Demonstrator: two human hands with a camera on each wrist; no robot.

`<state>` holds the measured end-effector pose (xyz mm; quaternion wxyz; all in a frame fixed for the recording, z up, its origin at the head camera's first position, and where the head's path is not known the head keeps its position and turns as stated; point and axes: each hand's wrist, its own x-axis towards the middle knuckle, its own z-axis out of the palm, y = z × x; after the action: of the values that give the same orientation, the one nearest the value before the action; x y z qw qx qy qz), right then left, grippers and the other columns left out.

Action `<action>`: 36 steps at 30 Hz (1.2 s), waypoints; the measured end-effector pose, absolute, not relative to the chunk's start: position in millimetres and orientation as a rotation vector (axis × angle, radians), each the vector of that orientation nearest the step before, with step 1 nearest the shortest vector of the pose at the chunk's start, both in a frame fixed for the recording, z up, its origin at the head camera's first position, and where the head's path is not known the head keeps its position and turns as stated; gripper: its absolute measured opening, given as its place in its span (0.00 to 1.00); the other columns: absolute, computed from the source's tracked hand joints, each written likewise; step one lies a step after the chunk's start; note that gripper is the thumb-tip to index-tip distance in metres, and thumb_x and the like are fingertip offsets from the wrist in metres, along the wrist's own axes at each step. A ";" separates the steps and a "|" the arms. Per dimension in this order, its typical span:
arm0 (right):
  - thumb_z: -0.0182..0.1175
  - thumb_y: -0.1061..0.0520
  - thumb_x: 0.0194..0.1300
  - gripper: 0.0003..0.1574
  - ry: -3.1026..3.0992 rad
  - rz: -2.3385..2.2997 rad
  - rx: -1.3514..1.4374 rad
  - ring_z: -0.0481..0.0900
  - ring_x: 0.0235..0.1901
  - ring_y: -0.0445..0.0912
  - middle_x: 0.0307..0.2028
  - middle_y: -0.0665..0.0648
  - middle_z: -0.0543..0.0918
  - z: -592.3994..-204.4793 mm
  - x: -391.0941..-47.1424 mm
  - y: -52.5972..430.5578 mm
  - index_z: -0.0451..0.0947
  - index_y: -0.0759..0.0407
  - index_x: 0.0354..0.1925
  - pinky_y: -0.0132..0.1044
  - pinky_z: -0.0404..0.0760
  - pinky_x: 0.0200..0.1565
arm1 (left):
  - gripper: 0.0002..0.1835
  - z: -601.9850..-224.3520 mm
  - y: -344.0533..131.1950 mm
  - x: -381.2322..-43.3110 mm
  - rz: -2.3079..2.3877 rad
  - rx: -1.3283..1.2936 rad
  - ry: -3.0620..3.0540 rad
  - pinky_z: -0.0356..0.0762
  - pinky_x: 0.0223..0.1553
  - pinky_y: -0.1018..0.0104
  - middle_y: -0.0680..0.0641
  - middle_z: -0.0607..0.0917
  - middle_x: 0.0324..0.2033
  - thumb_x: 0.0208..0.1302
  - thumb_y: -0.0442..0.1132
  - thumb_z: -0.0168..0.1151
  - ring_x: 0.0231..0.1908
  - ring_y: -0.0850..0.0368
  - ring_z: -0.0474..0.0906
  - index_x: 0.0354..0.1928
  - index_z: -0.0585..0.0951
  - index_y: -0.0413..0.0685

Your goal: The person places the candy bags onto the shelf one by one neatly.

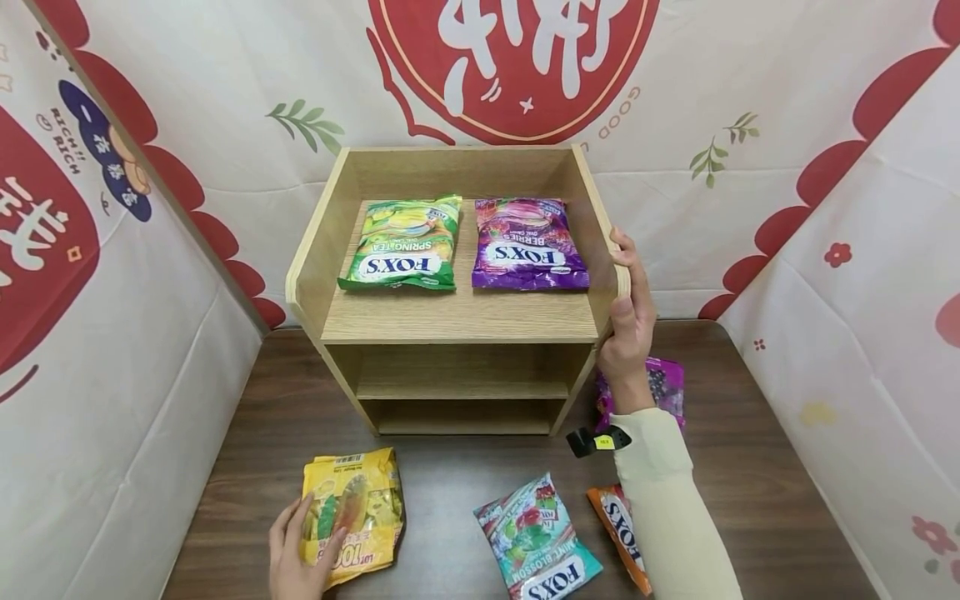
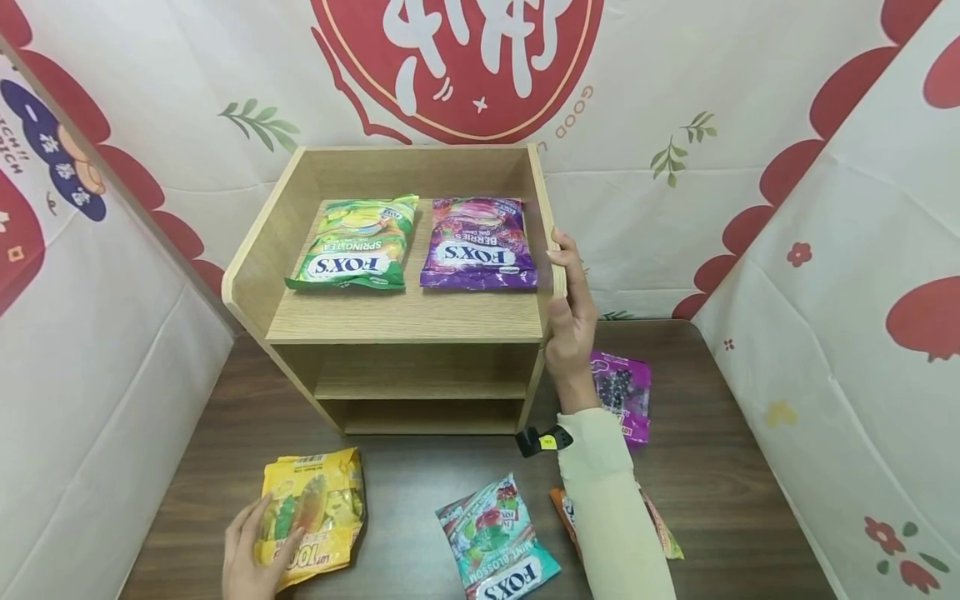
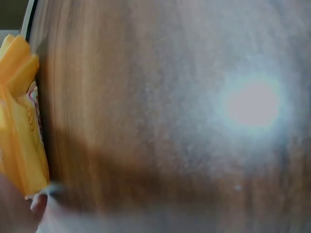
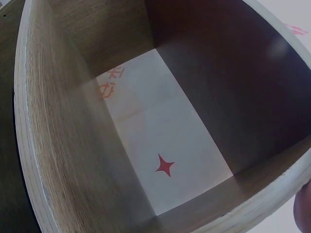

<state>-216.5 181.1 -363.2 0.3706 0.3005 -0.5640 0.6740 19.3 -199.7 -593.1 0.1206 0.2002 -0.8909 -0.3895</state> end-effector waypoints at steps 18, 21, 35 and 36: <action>0.55 0.34 0.61 0.43 -1.421 1.737 0.770 0.55 0.67 0.60 0.64 0.63 0.67 -364.3 -219.8 182.0 0.67 0.70 0.55 0.52 0.45 0.69 | 0.51 -597.2 -211.0 12.2 -1.428 0.755 -2.652 0.59 0.59 0.34 0.38 0.62 0.68 0.41 0.65 0.73 0.65 0.32 0.58 0.71 0.62 0.69; 0.55 0.34 0.61 0.43 -1.425 1.744 0.768 0.55 0.67 0.60 0.64 0.62 0.66 -364.4 -219.5 181.3 0.67 0.69 0.55 0.52 0.45 0.69 | 0.48 -601.3 -207.8 14.1 -1.360 0.792 -2.551 0.68 0.58 0.45 0.42 0.69 0.65 0.39 0.62 0.75 0.62 0.36 0.65 0.67 0.68 0.70; 0.55 0.35 0.61 0.42 -1.433 1.766 0.779 0.53 0.68 0.60 0.65 0.62 0.65 -364.8 -217.9 181.6 0.67 0.68 0.56 0.52 0.45 0.69 | 0.27 -597.6 -187.8 11.0 -1.284 0.689 -2.201 0.74 0.35 0.85 0.48 0.86 0.42 0.42 0.41 0.79 0.39 0.77 0.78 0.49 0.85 0.63; 0.55 0.35 0.61 0.42 -1.432 1.765 0.780 0.53 0.68 0.60 0.65 0.62 0.65 -364.9 -217.8 181.5 0.67 0.68 0.56 0.52 0.45 0.69 | 0.26 -596.9 -186.1 11.4 -1.305 0.670 -2.176 0.76 0.33 0.83 0.48 0.87 0.41 0.42 0.39 0.79 0.37 0.76 0.79 0.49 0.86 0.61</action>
<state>-217.8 181.5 -364.9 0.3608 0.3026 -0.5558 0.6851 11.4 -186.1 -596.9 0.2558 0.2467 -0.8016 -0.4808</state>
